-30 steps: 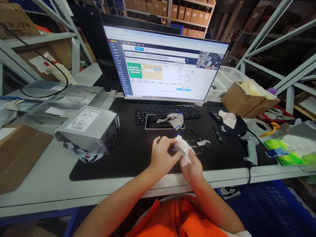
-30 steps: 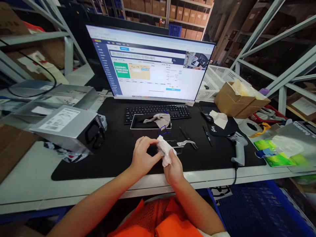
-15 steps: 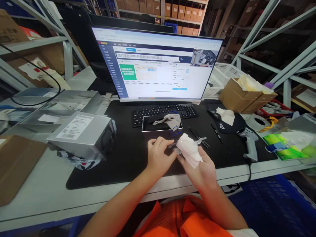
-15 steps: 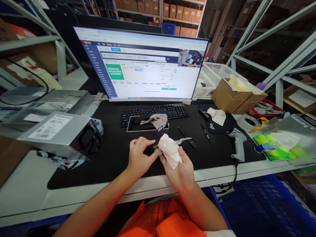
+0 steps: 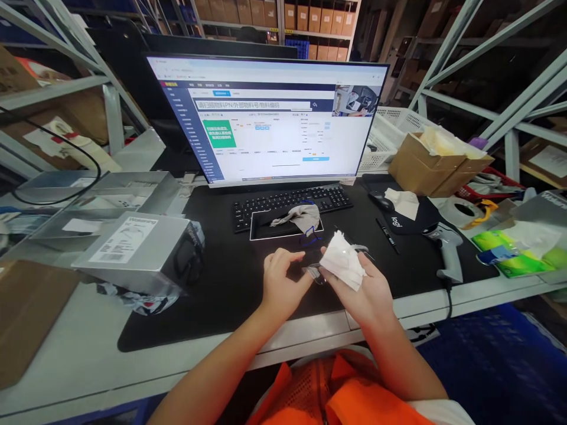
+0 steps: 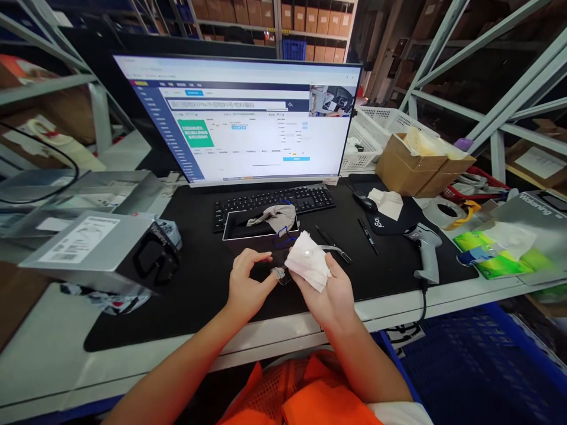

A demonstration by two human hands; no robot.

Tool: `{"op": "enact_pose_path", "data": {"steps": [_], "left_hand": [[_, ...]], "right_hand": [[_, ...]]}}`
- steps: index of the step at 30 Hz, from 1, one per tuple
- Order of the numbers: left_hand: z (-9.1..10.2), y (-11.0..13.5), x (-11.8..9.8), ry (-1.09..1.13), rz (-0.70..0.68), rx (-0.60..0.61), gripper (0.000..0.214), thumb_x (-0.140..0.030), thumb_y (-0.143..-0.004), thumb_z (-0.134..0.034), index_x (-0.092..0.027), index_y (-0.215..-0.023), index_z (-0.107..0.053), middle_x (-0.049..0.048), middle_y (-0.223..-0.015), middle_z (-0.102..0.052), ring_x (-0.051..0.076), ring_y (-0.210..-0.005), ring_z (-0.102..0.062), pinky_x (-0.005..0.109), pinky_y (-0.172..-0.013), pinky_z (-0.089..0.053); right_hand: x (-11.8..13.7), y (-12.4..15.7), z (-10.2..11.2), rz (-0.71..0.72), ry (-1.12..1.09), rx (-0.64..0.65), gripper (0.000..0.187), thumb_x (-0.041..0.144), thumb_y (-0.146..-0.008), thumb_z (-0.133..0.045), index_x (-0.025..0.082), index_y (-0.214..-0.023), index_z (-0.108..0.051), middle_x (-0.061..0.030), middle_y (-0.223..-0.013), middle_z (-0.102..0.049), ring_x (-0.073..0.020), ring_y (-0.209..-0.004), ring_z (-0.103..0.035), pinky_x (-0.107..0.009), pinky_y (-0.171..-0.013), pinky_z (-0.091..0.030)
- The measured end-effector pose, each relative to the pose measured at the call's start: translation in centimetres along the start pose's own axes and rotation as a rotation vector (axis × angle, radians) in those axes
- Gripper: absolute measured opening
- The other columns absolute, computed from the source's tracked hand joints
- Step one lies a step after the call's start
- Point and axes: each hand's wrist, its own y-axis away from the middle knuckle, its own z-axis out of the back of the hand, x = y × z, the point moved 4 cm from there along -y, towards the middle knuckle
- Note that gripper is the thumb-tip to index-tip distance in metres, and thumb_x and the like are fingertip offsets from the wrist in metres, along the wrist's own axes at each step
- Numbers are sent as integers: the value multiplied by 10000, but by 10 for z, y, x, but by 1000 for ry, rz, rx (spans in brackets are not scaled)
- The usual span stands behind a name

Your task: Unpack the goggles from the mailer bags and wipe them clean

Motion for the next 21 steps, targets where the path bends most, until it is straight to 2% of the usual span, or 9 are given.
{"op": "enact_pose_path", "data": {"steps": [3,7,9,12,15,17,21], "left_hand": [[4,-2,5,29,66,-34,238,-193,-733,-748,-214,-942,-638,-13,-813,-634,181,-791,-607,353,-784,-446],[9,-6,3,-25,8,-63,249,-177,-713,-737,-206,-938,-633,-28,-764,-618,166,-740,-592,368,-808,-437],[8,-6,1,-63,-42,-68,249,-170,-710,-734,-202,-936,-636,-32,-749,-613,158,-721,-584,379,-830,-430],[5,-6,0,-141,-108,-63,256,-161,-697,-745,-196,-930,-646,-30,-743,-606,155,-705,-574,402,-864,-423],[4,-5,-1,-222,-154,-55,245,-178,-706,-762,-189,-926,-654,-18,-755,-607,162,-711,-581,424,-894,-418],[4,-5,-1,-261,-182,-52,227,-193,-725,-764,-187,-926,-658,-16,-750,-606,166,-709,-586,431,-903,-414],[5,-4,-5,-293,-233,-50,218,-209,-746,-770,-190,-934,-662,-18,-738,-610,167,-695,-594,432,-900,-406]], "right_hand": [[-1,0,20,125,-7,-129,443,372,-1039,-335,167,-1262,-658,-89,-1220,-723,-233,-1184,-658,-476,-1125,-441],[-6,4,41,309,44,-211,397,388,-1022,-424,184,-1261,-667,-70,-1232,-720,-199,-1183,-656,-399,-1152,-421],[-11,6,40,273,81,-169,384,385,-1004,-462,179,-1239,-685,-80,-1237,-716,-212,-1195,-649,-412,-1159,-413],[-19,9,29,117,117,-58,373,385,-977,-506,158,-1188,-713,-105,-1239,-712,-256,-1209,-641,-472,-1152,-416],[-18,11,19,41,129,31,370,383,-964,-524,153,-1182,-715,-111,-1237,-711,-279,-1217,-634,-510,-1145,-413],[-13,11,18,26,121,22,370,365,-972,-503,146,-1187,-709,-113,-1222,-718,-277,-1213,-637,-513,-1144,-411],[-3,12,19,11,116,-72,358,316,-985,-463,130,-1171,-706,-111,-1218,-720,-257,-1183,-657,-474,-1147,-417]]}}
